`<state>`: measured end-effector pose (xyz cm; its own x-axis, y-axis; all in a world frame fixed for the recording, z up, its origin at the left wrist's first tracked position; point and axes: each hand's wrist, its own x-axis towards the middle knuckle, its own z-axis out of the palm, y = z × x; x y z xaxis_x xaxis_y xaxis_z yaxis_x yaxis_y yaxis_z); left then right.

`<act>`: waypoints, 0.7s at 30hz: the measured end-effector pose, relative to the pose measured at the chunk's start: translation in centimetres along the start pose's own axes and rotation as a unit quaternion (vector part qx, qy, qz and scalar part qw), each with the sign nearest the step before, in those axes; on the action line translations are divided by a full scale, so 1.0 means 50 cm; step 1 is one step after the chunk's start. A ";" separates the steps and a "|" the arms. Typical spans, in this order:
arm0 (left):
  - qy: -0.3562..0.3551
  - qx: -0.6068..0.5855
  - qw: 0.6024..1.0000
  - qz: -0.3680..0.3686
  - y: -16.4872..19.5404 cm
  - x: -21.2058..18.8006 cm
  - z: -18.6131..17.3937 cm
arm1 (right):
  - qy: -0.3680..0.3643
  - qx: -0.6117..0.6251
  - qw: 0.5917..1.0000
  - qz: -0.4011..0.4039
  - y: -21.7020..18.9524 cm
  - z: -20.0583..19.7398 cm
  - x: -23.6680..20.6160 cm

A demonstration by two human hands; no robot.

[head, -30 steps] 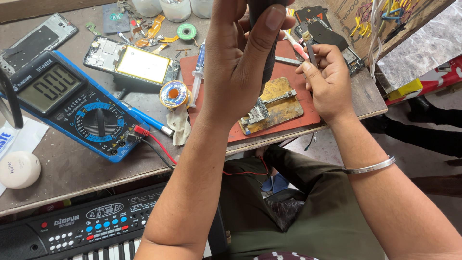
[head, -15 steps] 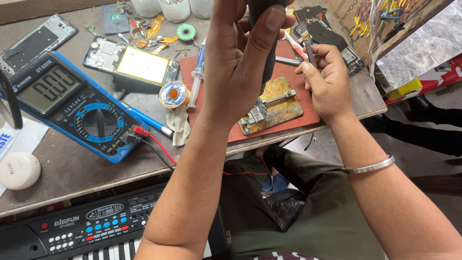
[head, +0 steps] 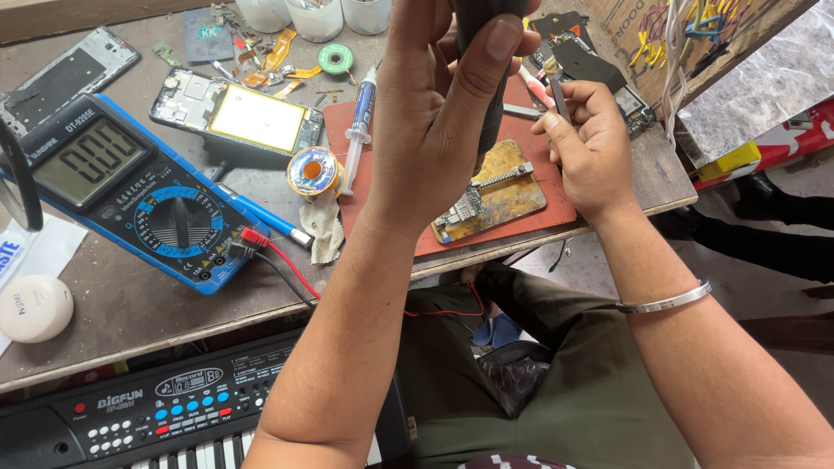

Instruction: The person tests a mobile phone motherboard with a multimeter, then applies flux paste to a connector. They clamp the board and use a hot air rework station with tweezers to heat and adjust the connector area.

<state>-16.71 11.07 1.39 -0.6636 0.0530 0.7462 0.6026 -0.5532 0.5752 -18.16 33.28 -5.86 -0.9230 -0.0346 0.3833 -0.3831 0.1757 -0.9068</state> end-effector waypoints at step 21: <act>-0.008 0.024 1.000 -0.009 0.004 0.005 -0.002 | -0.001 0.003 1.000 -0.006 -0.004 -0.002 0.004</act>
<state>-16.81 10.86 1.67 -0.6676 0.0773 0.7405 0.6109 -0.5116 0.6042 -18.27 33.33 -5.59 -0.9182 -0.0393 0.3942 -0.3949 0.1695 -0.9029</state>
